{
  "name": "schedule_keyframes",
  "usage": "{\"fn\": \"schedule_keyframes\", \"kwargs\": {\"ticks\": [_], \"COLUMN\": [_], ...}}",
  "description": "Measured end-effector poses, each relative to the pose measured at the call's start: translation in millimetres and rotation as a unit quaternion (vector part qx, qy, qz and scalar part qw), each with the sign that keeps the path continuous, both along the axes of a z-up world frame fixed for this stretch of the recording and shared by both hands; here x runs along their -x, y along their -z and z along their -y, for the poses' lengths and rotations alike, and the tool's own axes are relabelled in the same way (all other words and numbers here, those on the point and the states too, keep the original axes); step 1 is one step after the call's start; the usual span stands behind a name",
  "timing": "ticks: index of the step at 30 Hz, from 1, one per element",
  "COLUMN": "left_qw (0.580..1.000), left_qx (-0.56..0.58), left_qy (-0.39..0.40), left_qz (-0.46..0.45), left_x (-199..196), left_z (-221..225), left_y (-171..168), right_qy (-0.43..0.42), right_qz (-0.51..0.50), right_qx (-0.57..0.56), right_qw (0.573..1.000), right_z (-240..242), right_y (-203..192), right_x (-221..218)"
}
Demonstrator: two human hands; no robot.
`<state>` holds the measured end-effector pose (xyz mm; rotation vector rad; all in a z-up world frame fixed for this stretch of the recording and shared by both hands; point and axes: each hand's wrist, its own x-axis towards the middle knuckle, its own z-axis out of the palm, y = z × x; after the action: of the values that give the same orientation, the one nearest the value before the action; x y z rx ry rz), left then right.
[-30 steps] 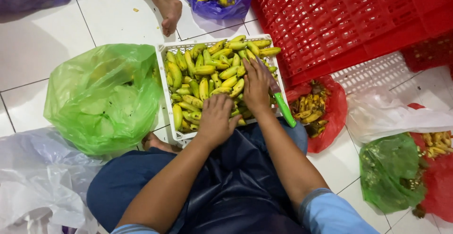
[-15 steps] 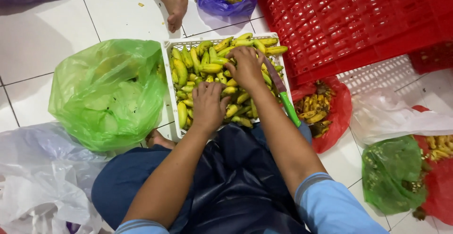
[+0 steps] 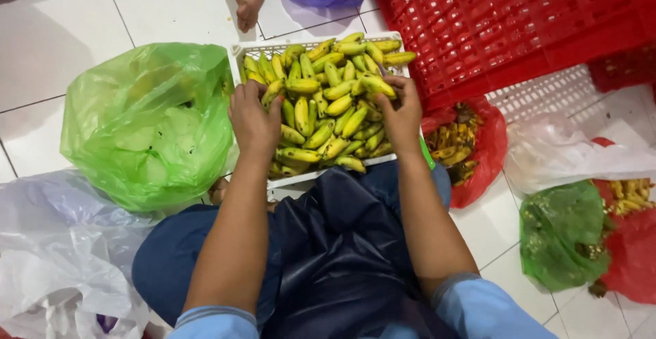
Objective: Sorting and separating bananas from bunches using a knife and placing them into different colored plastic bags on the floor.
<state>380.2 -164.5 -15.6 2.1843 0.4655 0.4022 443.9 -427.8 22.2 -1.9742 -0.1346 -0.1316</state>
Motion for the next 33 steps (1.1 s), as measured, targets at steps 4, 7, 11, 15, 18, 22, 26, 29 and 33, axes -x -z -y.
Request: {"fn": "schedule_keyframes", "kwargs": {"ticks": [4,7,11,15,18,22,26,29,33], "left_qw": [1.0,1.0,0.999,1.0,0.999,0.999,0.998,0.999,0.984], "left_qx": [-0.006,-0.008,0.017,0.011,0.018,0.03,0.05,0.041,0.045], "left_qy": [0.007,0.017,0.015,0.018,0.018,0.014,0.012,-0.009,-0.046], "left_qz": [0.002,-0.014,-0.023,-0.022,-0.027,-0.022,-0.029,0.009,0.164], "left_x": [2,3,4,5,4,3,1,-3,-1], "left_z": [6,5,5,3,2,1,2,2,-5], "left_y": [-14,-14,-18,-9,-9,-11,-10,9,2], "right_qy": [0.038,0.052,0.041,0.022,0.014,-0.002,-0.017,-0.052,-0.118], "right_qz": [-0.04,-0.089,-0.067,-0.057,-0.04,-0.033,-0.025,-0.042,-0.082], "right_qx": [-0.039,-0.084,-0.102,-0.108,-0.135,-0.132,-0.139,-0.132,-0.107], "right_qw": [0.998,0.991,0.992,0.992,0.99,0.991,0.99,0.989,0.984], "right_z": [27,32,25,17,11,5,-11,-33,-58], "right_y": [3,3,0,3,-1,4,1,-3,13], "right_x": [14,17,19,19,22,22,26,32,40]}}
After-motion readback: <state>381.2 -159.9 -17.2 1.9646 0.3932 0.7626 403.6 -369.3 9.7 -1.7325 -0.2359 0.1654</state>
